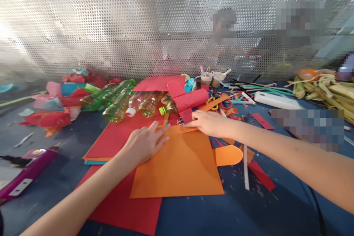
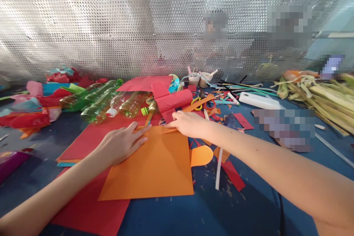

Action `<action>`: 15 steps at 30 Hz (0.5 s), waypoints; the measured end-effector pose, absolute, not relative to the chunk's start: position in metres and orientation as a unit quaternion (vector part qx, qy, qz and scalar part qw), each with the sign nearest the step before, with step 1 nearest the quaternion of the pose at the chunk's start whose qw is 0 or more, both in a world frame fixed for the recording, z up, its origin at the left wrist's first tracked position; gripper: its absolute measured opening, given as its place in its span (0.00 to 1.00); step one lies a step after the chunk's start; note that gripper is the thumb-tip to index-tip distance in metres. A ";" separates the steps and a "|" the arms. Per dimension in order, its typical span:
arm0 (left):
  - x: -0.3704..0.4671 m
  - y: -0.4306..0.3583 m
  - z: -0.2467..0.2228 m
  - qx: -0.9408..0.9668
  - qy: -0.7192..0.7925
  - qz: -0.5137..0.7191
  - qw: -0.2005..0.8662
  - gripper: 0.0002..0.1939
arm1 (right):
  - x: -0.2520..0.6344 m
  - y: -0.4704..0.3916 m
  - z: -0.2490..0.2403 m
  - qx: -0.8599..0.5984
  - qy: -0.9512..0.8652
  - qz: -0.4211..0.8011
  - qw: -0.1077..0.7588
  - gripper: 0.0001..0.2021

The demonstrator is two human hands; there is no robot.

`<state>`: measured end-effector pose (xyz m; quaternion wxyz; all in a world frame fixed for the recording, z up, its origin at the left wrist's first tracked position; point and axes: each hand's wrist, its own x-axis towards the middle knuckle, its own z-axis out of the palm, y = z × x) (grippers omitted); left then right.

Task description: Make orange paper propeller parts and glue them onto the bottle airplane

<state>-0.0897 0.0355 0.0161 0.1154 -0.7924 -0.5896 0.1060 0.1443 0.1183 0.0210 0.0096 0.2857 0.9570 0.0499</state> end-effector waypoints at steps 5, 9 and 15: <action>-0.089 0.035 0.018 -0.790 -0.592 0.115 0.110 0.25 | 0.158 0.118 0.016 0.315 0.949 0.015 -0.007 0.24; -0.089 0.034 0.018 -0.789 -0.594 0.116 0.105 0.25 | 0.175 0.121 0.013 0.326 0.945 -0.002 -0.019 0.23; -0.090 0.034 0.020 -0.786 -0.601 0.112 0.092 0.25 | 0.193 0.116 0.010 0.332 0.943 0.013 -0.031 0.23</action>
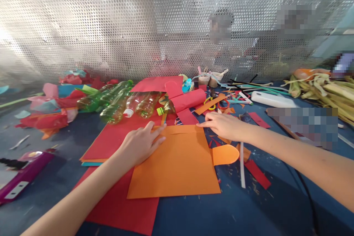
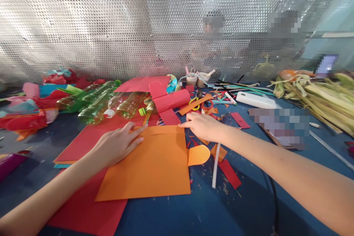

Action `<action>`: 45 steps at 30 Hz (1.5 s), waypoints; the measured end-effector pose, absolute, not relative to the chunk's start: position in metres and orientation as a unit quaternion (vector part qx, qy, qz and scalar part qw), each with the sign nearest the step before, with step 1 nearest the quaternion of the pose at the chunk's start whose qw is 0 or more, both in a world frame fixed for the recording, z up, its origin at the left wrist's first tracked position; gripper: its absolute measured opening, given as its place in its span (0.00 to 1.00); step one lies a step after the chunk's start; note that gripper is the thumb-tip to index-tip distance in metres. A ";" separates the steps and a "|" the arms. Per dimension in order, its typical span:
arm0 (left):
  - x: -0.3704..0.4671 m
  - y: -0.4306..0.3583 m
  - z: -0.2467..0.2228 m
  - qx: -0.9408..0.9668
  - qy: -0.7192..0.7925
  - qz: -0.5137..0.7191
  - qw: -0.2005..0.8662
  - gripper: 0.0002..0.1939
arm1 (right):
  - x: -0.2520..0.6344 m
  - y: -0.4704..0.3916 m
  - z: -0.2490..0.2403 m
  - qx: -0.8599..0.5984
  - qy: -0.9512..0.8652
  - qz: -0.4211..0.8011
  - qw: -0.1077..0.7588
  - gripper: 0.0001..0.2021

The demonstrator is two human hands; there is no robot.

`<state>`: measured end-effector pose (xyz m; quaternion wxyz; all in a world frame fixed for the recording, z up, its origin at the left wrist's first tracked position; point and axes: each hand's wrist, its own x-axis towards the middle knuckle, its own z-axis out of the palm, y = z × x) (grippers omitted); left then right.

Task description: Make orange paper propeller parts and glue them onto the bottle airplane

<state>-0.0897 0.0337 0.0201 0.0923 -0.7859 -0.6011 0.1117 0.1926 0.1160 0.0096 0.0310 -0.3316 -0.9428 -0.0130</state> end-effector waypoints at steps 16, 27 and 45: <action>-0.089 0.018 0.031 -0.712 -0.680 0.135 0.107 0.25 | 0.187 0.100 0.012 -0.346 -0.937 -0.021 0.042 0.19; -0.110 0.035 0.026 -0.699 -0.715 -0.027 -0.010 0.25 | 0.179 0.110 0.006 -0.403 -0.903 0.081 0.122 0.11; -0.118 0.041 0.047 -0.556 -0.590 -0.427 -0.401 0.23 | 0.170 0.111 0.012 -0.409 -0.854 0.237 0.220 0.10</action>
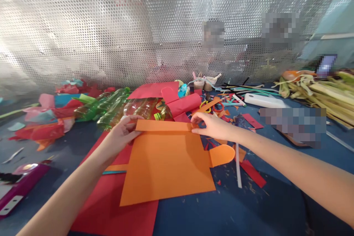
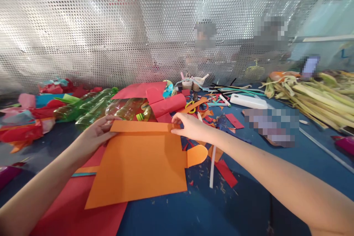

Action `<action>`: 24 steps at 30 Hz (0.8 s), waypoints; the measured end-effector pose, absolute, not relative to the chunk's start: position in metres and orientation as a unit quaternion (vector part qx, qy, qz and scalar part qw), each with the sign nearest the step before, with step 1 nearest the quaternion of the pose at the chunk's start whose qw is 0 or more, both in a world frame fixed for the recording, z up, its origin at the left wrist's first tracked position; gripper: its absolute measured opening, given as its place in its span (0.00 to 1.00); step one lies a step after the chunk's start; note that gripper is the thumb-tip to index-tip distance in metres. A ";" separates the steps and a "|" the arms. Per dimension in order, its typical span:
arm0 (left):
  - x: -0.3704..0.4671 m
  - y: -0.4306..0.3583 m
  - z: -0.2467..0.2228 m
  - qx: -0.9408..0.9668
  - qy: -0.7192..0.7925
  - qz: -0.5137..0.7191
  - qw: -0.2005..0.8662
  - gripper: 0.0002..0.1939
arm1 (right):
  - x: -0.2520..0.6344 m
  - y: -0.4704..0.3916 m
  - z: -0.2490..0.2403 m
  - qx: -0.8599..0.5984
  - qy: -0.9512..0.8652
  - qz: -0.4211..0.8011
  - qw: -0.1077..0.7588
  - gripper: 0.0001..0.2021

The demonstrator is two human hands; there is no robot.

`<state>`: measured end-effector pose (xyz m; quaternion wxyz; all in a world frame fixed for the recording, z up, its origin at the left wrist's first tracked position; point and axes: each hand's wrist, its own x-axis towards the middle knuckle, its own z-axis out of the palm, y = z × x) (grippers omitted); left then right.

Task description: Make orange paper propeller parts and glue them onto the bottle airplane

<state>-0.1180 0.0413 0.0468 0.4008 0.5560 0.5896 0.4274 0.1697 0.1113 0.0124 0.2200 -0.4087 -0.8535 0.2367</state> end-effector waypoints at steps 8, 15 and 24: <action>-0.134 0.036 0.060 0.479 0.579 0.464 0.468 0.14 | 0.171 0.110 0.024 -0.381 -0.805 0.369 0.265 0.16; -0.130 0.032 0.062 0.585 0.581 0.347 0.447 0.09 | 0.169 0.081 0.061 -0.414 -0.696 0.473 0.348 0.06; -0.073 0.002 0.076 0.731 0.397 0.021 0.555 0.26 | 0.212 0.053 0.114 -0.425 -0.655 0.546 0.303 0.10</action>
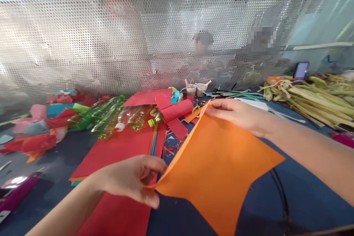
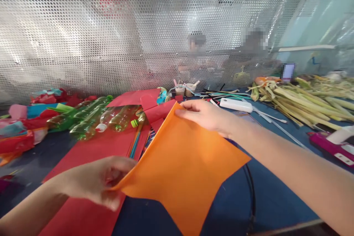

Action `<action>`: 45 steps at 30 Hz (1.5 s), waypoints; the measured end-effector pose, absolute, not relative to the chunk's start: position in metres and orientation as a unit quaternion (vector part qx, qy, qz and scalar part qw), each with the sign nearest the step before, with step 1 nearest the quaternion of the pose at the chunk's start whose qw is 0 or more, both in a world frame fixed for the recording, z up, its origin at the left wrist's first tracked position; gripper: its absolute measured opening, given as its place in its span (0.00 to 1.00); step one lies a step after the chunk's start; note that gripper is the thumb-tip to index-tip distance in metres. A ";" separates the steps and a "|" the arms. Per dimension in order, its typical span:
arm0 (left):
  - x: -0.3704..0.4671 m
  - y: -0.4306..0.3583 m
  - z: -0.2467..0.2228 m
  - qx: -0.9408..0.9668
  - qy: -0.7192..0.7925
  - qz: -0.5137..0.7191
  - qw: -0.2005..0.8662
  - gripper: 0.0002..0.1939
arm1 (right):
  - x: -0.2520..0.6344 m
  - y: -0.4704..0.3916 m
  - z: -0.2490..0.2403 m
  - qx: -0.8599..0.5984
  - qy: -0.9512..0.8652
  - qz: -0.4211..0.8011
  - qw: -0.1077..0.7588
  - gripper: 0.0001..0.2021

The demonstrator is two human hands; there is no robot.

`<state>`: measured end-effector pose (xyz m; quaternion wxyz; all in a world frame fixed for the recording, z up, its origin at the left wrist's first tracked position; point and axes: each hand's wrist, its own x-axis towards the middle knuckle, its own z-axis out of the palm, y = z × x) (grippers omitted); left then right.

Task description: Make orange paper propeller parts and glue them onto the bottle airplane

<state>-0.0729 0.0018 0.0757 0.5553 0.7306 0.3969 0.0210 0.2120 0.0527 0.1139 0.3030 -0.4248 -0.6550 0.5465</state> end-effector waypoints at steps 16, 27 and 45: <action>-0.001 0.008 0.037 0.832 0.482 0.117 0.249 0.16 | 0.247 0.079 0.096 -0.364 -0.849 0.346 -0.163 0.13; 0.030 0.027 0.012 0.890 0.424 0.126 0.107 0.08 | 0.228 0.080 0.083 -0.349 -0.850 0.367 -0.143 0.12; -0.013 0.032 0.016 0.839 0.458 0.117 0.270 0.10 | 0.177 0.055 0.045 -0.423 -0.874 0.209 -0.114 0.16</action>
